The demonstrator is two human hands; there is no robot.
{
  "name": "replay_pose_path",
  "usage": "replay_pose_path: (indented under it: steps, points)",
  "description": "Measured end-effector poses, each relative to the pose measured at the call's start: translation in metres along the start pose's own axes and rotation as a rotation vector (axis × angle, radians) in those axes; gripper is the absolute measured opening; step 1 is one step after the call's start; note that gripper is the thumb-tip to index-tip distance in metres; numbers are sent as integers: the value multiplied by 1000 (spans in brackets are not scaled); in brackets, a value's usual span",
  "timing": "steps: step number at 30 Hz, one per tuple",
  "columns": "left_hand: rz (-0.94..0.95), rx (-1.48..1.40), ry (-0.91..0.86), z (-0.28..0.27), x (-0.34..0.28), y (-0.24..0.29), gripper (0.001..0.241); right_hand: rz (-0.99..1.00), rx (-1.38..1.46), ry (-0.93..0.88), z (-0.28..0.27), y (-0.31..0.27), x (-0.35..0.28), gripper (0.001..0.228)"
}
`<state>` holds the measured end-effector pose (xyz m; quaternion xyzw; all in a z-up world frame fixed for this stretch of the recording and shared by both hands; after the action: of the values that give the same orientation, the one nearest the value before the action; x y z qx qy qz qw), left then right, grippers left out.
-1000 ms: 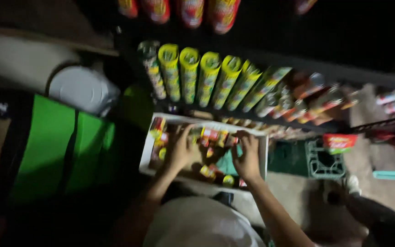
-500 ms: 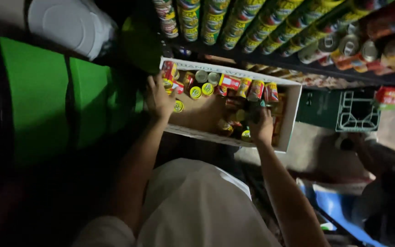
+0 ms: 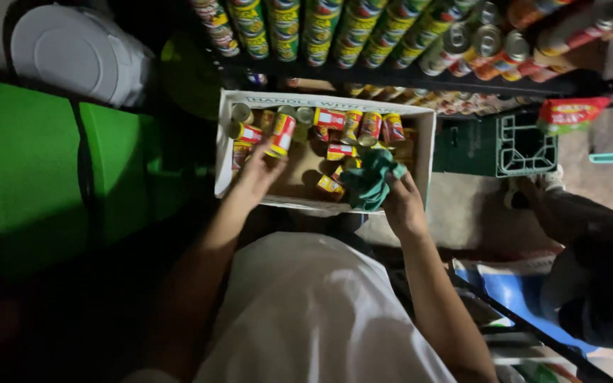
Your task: Wiping canned goods with a cloth and arranging them neatly on store shelves.
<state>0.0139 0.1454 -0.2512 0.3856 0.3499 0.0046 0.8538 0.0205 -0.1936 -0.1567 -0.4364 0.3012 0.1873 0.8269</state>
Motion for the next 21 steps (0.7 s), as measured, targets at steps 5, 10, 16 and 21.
replay_pose_path:
  steps: [5, 10, 16, 21]
  points:
    - [-327, -61, -418, 108, -82, -36, 35, -200, -144, 35, 30, -44, -1, 30]
    - [-361, -56, -433, 163, -85, -66, 33, -694, -759, -78, 126, -92, -75, 33]
    - [2, 113, -203, 145, 0, -105, 102, -1022, -999, -130, 138, -98, -97, 35]
    - [-2, 63, -478, 244, -109, -21, 87, -1011, -813, -21, 116, -132, -72, 47]
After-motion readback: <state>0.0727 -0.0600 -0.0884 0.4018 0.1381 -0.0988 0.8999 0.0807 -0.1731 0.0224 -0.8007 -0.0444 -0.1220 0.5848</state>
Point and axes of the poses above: each hand's wrist, its own x-axis towards the middle knuckle, its own z-axis out of the palm, y = z × x, the point moved 9 cm from there along x, towards the middle knuckle, and after that the axes turned 12 degrees about z, right-handed, at the moved point
